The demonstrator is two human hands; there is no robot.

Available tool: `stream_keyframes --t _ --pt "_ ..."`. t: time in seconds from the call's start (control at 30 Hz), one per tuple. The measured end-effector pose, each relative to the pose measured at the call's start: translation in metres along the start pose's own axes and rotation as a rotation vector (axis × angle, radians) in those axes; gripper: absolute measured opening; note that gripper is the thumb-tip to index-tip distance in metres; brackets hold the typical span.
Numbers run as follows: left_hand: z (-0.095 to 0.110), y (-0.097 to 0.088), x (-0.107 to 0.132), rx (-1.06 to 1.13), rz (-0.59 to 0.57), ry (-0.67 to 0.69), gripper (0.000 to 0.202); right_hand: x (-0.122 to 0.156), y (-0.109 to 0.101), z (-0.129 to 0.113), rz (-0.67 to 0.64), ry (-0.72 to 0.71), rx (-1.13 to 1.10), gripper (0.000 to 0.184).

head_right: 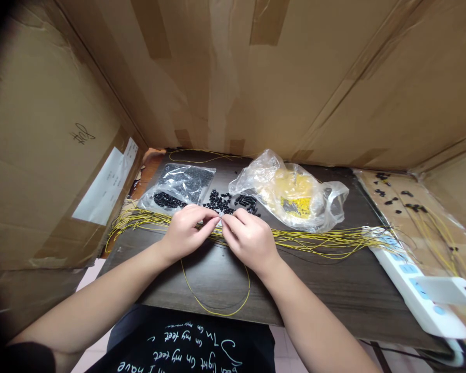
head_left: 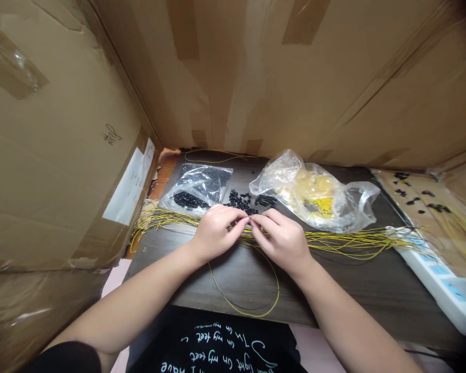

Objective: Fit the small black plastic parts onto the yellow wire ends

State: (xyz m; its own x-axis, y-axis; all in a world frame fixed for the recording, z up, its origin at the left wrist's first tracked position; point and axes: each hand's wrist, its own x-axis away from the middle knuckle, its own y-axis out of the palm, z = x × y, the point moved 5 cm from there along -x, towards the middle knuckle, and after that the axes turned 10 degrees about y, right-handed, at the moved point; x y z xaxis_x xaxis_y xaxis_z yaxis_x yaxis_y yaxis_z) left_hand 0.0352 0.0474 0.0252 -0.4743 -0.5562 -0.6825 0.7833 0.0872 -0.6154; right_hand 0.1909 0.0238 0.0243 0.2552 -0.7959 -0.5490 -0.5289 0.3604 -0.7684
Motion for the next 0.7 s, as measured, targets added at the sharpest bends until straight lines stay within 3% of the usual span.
stream_keyframes --t 0.3,0.7 --pt "-0.0028 0.0003 0.0009 0.002 -0.043 0.014 0.012 -0.0029 0.0023 0.0076 -0.057 0.071 -0.202 0.017" --pt "-0.0046 0.0019 0.0015 -0.063 -0.08 0.092 0.013 -0.0035 0.0039 0.0063 -0.05 0.056 -0.137 0.016"
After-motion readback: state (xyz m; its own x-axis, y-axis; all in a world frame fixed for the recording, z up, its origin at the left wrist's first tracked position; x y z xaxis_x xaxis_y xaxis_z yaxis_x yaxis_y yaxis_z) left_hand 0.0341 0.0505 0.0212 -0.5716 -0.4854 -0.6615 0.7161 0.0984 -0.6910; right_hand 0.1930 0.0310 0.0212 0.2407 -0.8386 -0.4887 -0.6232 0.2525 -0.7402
